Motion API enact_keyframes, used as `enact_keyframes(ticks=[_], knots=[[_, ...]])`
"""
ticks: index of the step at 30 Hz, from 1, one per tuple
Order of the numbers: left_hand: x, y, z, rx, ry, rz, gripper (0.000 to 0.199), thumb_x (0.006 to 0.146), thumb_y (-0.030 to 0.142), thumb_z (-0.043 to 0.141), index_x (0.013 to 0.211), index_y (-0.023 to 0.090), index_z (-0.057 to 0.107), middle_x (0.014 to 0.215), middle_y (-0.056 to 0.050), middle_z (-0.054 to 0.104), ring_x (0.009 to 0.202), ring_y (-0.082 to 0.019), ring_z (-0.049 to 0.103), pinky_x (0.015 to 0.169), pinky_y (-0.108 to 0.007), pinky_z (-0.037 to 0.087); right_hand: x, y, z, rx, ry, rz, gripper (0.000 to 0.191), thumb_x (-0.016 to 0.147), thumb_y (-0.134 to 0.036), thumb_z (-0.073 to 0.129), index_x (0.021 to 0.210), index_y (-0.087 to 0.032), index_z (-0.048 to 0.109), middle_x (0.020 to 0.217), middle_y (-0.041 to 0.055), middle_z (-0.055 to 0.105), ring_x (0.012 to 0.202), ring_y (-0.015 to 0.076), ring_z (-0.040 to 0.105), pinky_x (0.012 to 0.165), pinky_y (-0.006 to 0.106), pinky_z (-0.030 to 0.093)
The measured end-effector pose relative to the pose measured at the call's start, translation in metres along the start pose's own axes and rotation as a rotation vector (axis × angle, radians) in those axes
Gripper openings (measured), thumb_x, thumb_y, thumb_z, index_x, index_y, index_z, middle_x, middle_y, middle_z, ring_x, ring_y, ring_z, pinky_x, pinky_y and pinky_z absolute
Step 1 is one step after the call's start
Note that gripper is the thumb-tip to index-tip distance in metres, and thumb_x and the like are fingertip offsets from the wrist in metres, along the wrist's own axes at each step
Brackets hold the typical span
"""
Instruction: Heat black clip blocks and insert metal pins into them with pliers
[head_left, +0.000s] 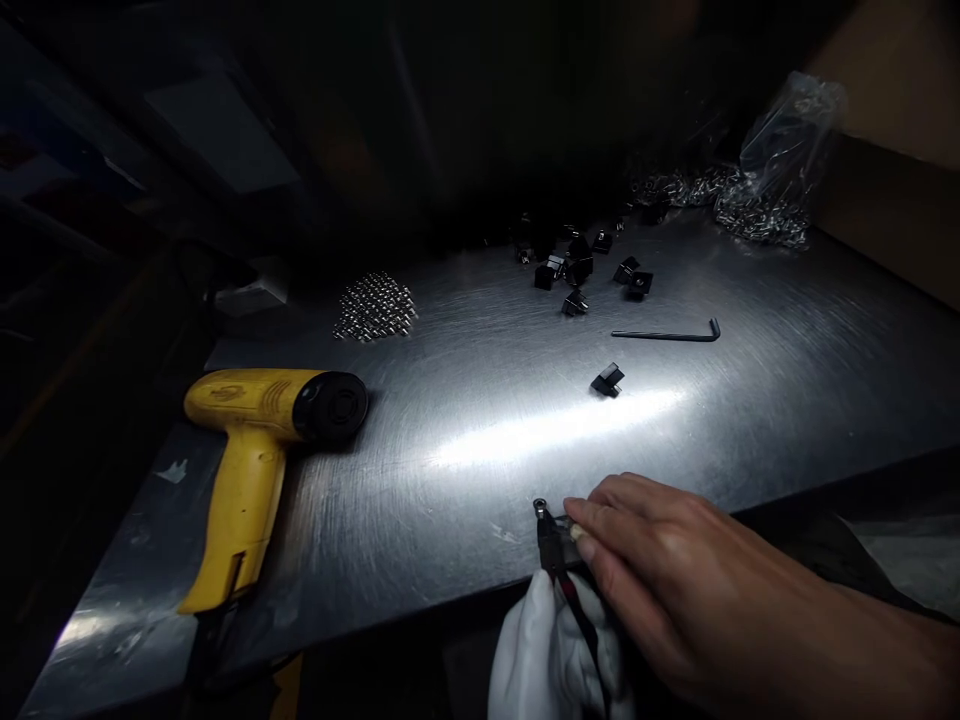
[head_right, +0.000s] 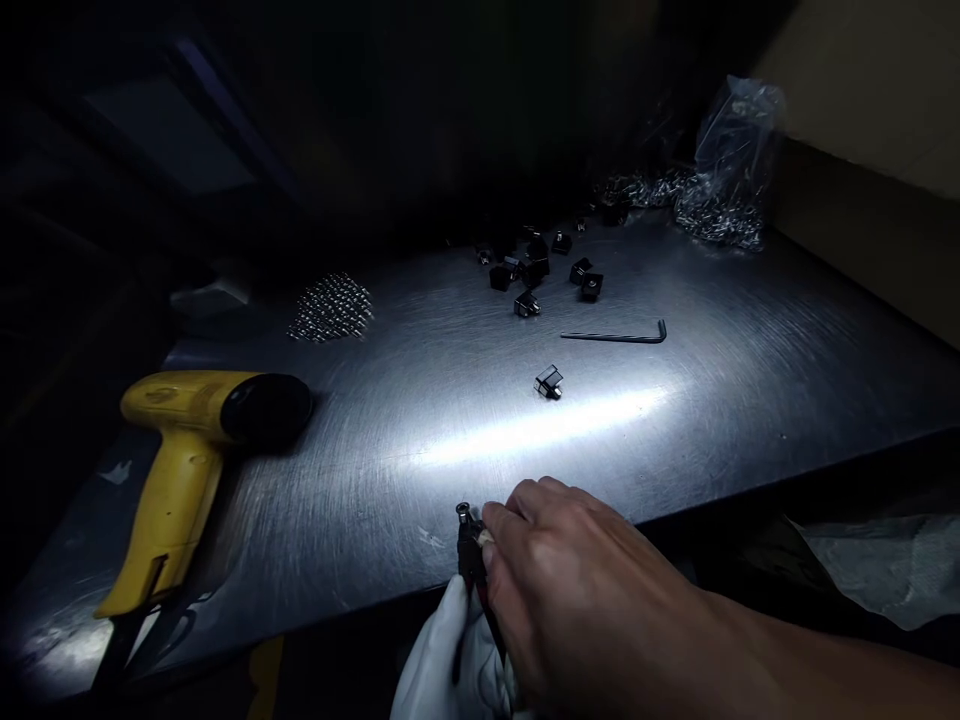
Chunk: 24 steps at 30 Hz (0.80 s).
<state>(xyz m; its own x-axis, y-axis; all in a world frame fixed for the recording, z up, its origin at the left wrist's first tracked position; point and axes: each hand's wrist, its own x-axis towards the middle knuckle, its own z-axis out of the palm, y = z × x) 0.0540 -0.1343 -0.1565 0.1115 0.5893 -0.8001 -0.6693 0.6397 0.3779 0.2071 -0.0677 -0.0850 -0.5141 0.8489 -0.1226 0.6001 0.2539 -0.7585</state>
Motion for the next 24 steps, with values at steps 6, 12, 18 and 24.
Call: enact_keyframes(ticks=[6, 12, 18, 24], knots=[[0.004, 0.001, 0.008, 0.061, -0.042, -0.069, 0.033, 0.077, 0.049, 0.078, 0.081, 0.017, 0.068, 0.055, -0.004, 0.063, 0.048, -0.020, 0.062, 0.049, -0.029, 0.055, 0.009, 0.006, -0.003, -0.024, -0.058, 0.110, 0.019, 0.100, -0.009, 0.047, 0.089, -0.018, 0.060, 0.084, 0.0000, 0.056, 0.073, 0.0157, 0.053, 0.070, 0.034, 0.046], [0.003, 0.000, 0.006, 0.063, -0.006, -0.104, 0.043, 0.074, 0.061, 0.075, 0.086, 0.020, 0.068, 0.051, -0.004, 0.061, 0.042, -0.021, 0.059, 0.041, -0.031, 0.054, 0.015, 0.005, -0.007, -0.018, -0.093, 0.151, 0.021, 0.101, -0.010, 0.048, 0.086, -0.018, 0.060, 0.082, -0.0002, 0.057, 0.071, 0.0150, 0.054, 0.069, 0.034, 0.046], [0.004, -0.002, -0.002, 0.026, 0.021, -0.073, 0.036, 0.075, 0.052, 0.079, 0.086, 0.020, 0.067, 0.059, -0.002, 0.064, 0.048, -0.018, 0.062, 0.046, -0.028, 0.055, 0.013, 0.006, -0.007, 0.014, -0.101, 0.158, 0.020, 0.104, -0.015, 0.048, 0.093, -0.020, 0.064, 0.085, -0.0016, 0.060, 0.072, 0.0138, 0.058, 0.071, 0.033, 0.048], [0.001, -0.002, -0.004, 0.010, 0.020, -0.069, 0.032, 0.078, 0.049, 0.078, 0.086, 0.020, 0.068, 0.058, -0.002, 0.064, 0.049, -0.018, 0.062, 0.046, -0.027, 0.054, 0.015, 0.006, -0.010, 0.012, -0.115, 0.171, 0.022, 0.105, -0.019, 0.047, 0.091, -0.021, 0.064, 0.084, -0.0021, 0.061, 0.071, 0.0134, 0.059, 0.071, 0.033, 0.048]])
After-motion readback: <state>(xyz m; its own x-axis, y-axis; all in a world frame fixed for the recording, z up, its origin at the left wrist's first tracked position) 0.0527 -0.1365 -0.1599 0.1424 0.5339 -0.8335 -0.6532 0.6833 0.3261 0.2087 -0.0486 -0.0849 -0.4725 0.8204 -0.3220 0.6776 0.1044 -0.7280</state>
